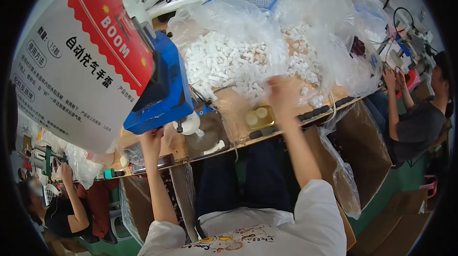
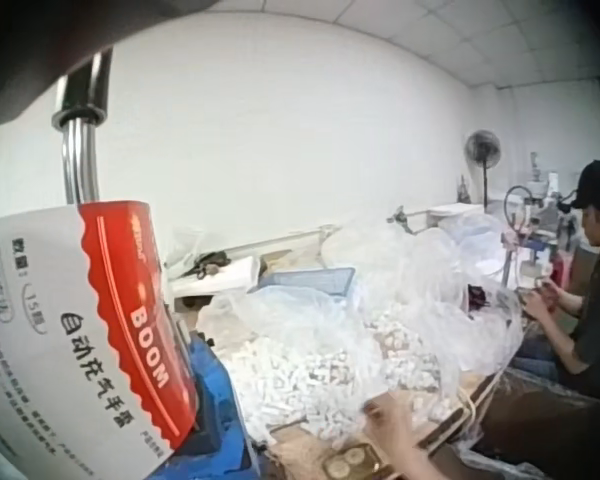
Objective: The person assembles small parts by hand and using a benchtop press tool, picking components from the table and pressing them into the fixture.
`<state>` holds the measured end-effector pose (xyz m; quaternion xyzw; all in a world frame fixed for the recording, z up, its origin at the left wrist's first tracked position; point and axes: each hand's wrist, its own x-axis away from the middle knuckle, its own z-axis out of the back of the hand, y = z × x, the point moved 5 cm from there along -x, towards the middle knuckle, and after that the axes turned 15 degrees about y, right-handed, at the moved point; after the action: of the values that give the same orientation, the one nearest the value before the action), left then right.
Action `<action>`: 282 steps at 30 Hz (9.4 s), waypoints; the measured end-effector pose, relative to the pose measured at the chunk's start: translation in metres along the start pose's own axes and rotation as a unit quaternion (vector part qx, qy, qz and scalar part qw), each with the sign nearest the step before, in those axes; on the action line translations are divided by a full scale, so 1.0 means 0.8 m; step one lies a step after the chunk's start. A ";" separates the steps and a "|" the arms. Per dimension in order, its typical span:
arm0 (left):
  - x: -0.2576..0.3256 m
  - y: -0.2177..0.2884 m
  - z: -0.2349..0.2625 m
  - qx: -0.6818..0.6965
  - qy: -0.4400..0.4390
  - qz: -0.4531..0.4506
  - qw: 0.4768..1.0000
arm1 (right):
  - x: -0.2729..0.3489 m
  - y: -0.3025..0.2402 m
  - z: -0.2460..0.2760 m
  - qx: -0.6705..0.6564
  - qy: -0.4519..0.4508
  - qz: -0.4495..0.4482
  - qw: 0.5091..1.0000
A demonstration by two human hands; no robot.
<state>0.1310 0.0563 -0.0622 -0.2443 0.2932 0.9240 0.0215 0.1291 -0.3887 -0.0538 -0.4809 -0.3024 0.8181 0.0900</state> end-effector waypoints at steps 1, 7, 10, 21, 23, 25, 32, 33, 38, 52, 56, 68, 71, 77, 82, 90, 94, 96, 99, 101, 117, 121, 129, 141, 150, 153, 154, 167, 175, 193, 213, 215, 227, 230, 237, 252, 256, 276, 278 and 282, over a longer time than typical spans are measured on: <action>0.001 0.015 0.015 0.114 0.018 0.094 0.989 | -0.035 0.077 0.034 0.056 0.031 -0.041 0.997; 0.037 0.120 0.017 0.352 0.045 0.106 0.929 | -0.042 0.131 0.048 0.187 -0.096 -0.021 0.977; 0.047 0.131 0.004 0.233 0.043 -0.001 0.972 | -0.026 0.045 0.042 -0.052 -0.132 -0.142 0.980; 0.054 0.145 0.002 0.210 0.092 -0.009 0.973 | 0.048 -0.123 0.031 -0.207 -0.106 -0.006 0.973; 0.048 0.144 0.001 0.216 0.044 0.050 0.974 | 0.057 -0.159 0.017 -0.301 -0.145 -0.109 0.936; 0.047 0.146 0.003 0.201 0.058 0.019 0.978 | 0.072 -0.189 -0.001 -0.391 -0.180 -0.210 0.878; 0.048 0.156 0.009 0.168 0.111 -0.064 0.977 | 0.088 -0.252 -0.016 -0.326 -0.150 0.166 0.919; 0.049 0.156 0.008 0.157 0.100 -0.057 0.981 | 0.089 -0.256 -0.015 -0.310 -0.131 0.205 0.919; 0.057 0.144 0.013 0.203 0.072 -0.015 0.977 | 0.078 -0.246 -0.017 -0.324 -0.158 0.219 0.907; 0.062 0.126 -0.022 0.279 0.028 0.119 0.952 | 0.022 -0.110 -0.116 -0.051 -0.178 0.141 0.972; 0.070 0.135 -0.018 0.321 0.070 0.147 0.933 | 0.015 -0.125 -0.094 -0.093 -0.193 0.087 0.973; 0.075 0.038 0.184 -0.149 0.114 0.001 0.982 | 0.100 -0.231 -0.052 -0.284 -0.295 -0.041 0.911; 0.016 0.003 0.110 -0.030 0.052 0.128 0.990 | 0.112 -0.251 -0.044 -0.220 -0.237 0.183 0.929; -0.015 -0.065 0.016 -0.076 -0.001 0.056 0.996 | 0.128 -0.258 -0.042 -0.202 -0.236 0.178 0.934; -0.015 -0.037 0.015 -0.027 0.045 0.005 0.999 | 0.117 -0.236 -0.046 -0.225 -0.212 0.187 0.933; 0.016 0.110 0.012 0.312 -0.008 0.065 0.948 | 0.009 -0.024 0.030 -0.012 -0.064 0.006 0.998; 0.039 0.111 -0.021 0.325 -0.063 0.098 0.938 | -0.030 0.085 0.109 0.256 -0.162 0.058 0.951; 0.042 0.117 -0.031 0.323 -0.057 0.088 0.941 | -0.033 0.100 0.118 0.237 -0.180 0.069 0.952; 0.055 0.125 -0.020 0.239 0.005 0.037 0.970 | -0.030 0.081 0.099 0.178 -0.169 0.069 0.967; 0.064 0.137 -0.014 0.171 0.119 -0.045 0.977 | -0.022 0.057 0.087 0.084 -0.078 0.074 0.991; 0.058 0.159 -0.021 0.137 0.176 0.051 0.973 | 0.079 -0.185 -0.005 -0.414 -0.194 -0.196 0.867; 0.064 0.145 -0.028 0.118 0.130 0.074 0.982 | 0.079 -0.238 -0.015 -0.349 -0.175 0.072 0.918; 0.071 0.151 -0.021 0.114 0.125 0.035 0.985 | 0.088 -0.243 -0.015 -0.296 -0.120 0.229 0.920; 0.063 0.116 -0.020 0.271 0.042 0.121 0.954 | 0.019 -0.097 -0.092 0.200 -0.180 0.210 0.940; 0.053 0.073 0.181 -0.106 -0.109 0.043 0.988 | 0.020 -0.081 -0.070 -0.149 -0.181 -0.070 0.970; -0.009 -0.081 0.163 -0.047 0.045 0.120 0.991 | 0.067 -0.173 -0.065 -0.319 -0.289 -0.207 0.878; -0.043 -0.109 0.140 -0.057 0.063 0.100 0.991 | 0.090 -0.172 -0.076 -0.339 -0.279 -0.126 0.889; -0.083 -0.149 0.069 -0.118 0.111 -0.045 0.986 | 0.125 -0.251 -0.042 -0.211 -0.173 0.175 0.946; -0.017 0.075 0.030 0.269 0.065 0.000 0.961 | 0.001 -0.020 -0.036 -0.162 -0.025 -0.153 0.975; 0.054 0.109 -0.028 0.269 0.015 0.090 0.959 | -0.043 0.099 0.020 0.097 -0.076 0.058 0.991; 0.067 0.136 -0.020 0.215 0.127 0.005 0.968 | -0.084 0.132 0.055 0.005 -0.058 -0.033 0.998; 0.068 0.133 -0.021 0.215 0.126 0.006 0.968 | -0.090 0.120 0.053 -0.003 -0.084 0.015 0.996; 0.072 0.124 -0.032 0.242 0.113 0.033 0.963 | -0.035 0.029 0.201 0.034 -0.118 -0.044 0.991; 0.076 0.116 -0.032 0.256 0.113 0.045 0.959 | 0.019 0.027 0.326 0.211 -0.391 -0.129 0.886; 0.066 0.132 -0.017 0.256 0.117 0.031 0.959 | -0.008 0.007 0.306 0.082 -0.170 -0.166 0.968; 0.068 0.123 -0.018 0.235 0.167 0.010 0.957 | 0.008 -0.013 0.058 -0.086 -0.066 0.005 0.994; 0.064 0.138 -0.008 0.234 0.146 -0.011 0.961 | 0.054 -0.074 0.027 -0.064 -0.134 0.088 0.985; 0.071 0.142 -0.003 0.203 0.185 -0.014 0.962 | 0.109 -0.267 -0.012 -0.241 -0.083 0.290 0.923; 0.069 0.141 0.006 0.211 0.146 -0.035 0.966 | 0.087 -0.248 -0.011 -0.256 -0.101 0.250 0.928; 0.088 0.119 0.004 0.260 0.123 0.103 0.952 | 0.014 -0.135 -0.065 -0.134 -0.105 0.035 0.985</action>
<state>0.0505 -0.0278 -0.0417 -0.3105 0.5473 0.7758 -0.0469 0.1513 -0.2759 -0.0177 -0.4102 -0.4000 0.8188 -0.0358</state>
